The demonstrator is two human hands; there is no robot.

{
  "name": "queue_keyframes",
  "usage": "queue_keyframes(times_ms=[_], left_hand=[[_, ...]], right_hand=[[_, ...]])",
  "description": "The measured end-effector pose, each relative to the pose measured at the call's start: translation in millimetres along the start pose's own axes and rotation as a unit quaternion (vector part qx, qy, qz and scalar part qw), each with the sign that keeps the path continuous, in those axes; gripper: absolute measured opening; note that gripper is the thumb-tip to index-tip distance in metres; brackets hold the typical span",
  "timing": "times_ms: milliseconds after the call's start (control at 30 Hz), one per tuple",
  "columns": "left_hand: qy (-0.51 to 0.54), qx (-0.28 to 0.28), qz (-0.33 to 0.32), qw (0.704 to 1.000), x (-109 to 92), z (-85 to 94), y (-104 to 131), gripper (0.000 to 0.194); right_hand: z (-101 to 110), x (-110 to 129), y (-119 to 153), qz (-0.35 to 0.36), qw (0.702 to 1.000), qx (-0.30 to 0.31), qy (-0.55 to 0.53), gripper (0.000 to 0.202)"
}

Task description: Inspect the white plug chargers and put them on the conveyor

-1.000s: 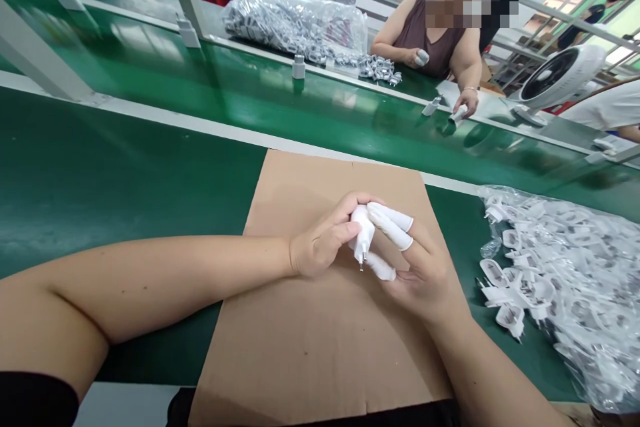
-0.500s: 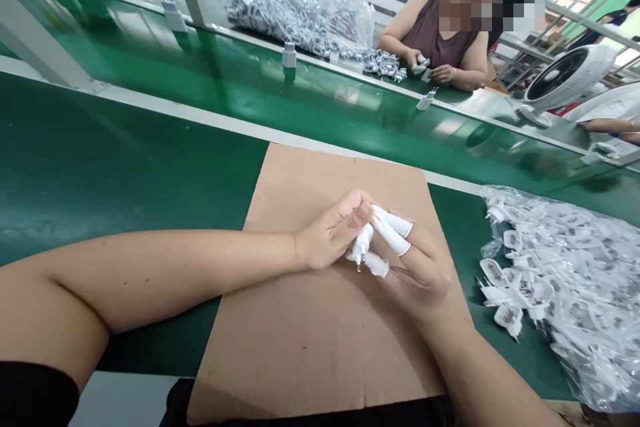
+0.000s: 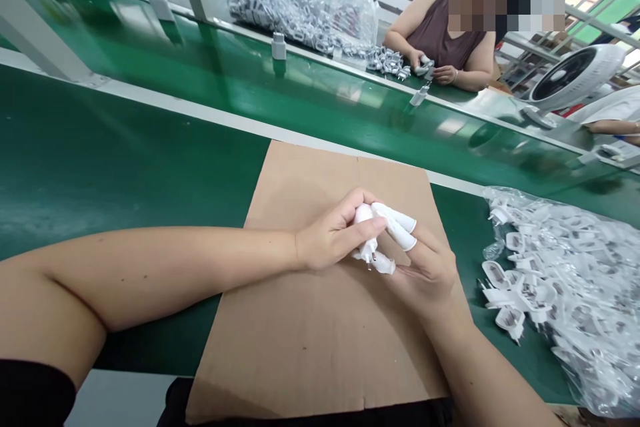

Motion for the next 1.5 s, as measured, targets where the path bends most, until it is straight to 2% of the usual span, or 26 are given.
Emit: queue_keyframes(times_ms=[67,333,500,600,700,800,967,1067,1167,1267,1333,1400,1500], left_hand=[[-0.003,-0.004,-0.003,1.0,1.4,0.8,0.2,0.038],[-0.033,-0.016,-0.017,0.999,2.0,4.5,1.7,0.049],[-0.017,-0.001,0.051,0.999,2.1,6.8,0.9,0.055],[-0.007,-0.008,0.094,0.995,2.9,8.4,0.1,0.074],[-0.005,0.003,0.112,0.994,3.5,8.9,-0.8,0.087],[0.008,0.014,0.121,0.993,3.2,8.3,-1.9,0.068],[0.126,0.006,0.138,0.982,-1.4,4.8,-4.8,0.041],[0.131,-0.03,0.162,0.978,-1.9,5.8,-4.5,0.04],[0.112,-0.066,0.155,0.979,-0.2,7.8,-3.8,0.042],[0.087,-0.077,0.145,0.983,3.3,8.3,-5.1,0.052],[0.088,-0.064,0.139,0.984,5.9,8.7,-6.4,0.062],[0.112,-0.043,0.134,0.984,8.1,10.0,-6.7,0.069],[0.122,-0.001,0.137,0.983,9.7,11.9,-5.2,0.08]], right_hand=[[0.3,-0.5,0.2,-0.004,1.0,0.0,0.005,0.059],[0.4,-1.7,0.5,-0.005,1.0,-0.017,-0.022,0.063],[-5.2,-6.5,3.5,-0.046,0.996,0.008,-0.075,0.057],[-10.2,-11.0,3.3,-0.093,0.99,-0.004,-0.109,0.045],[-13.8,-12.7,1.0,-0.104,0.986,-0.011,-0.127,0.039],[-15.5,-12.6,0.5,-0.093,0.988,-0.017,-0.121,0.042],[-17.4,-14.0,2.9,-0.051,0.989,-0.007,-0.137,0.051],[-19.8,-13.3,4.0,-0.035,0.99,0.01,-0.136,0.054],[-23.4,-10.4,5.2,-0.02,0.993,0.004,-0.118,0.056],[-25.5,-7.1,5.3,-0.025,0.995,-0.009,-0.093,0.049],[-25.9,-4.8,4.5,-0.054,0.994,-0.011,-0.096,0.044],[-27.3,-2.4,4.4,-0.134,0.983,-0.003,-0.123,0.037],[-34.6,0.8,9.1,-0.313,0.928,0.027,-0.202,0.034]])
Point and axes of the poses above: each hand's wrist, its own y-axis away from the middle knuckle, its own z-axis out of the back of the hand, x = y × z, the point moved 2 cm from there along -y, towards the middle knuckle, and after that the axes turned 15 degrees about y, right-handed, at the moved point
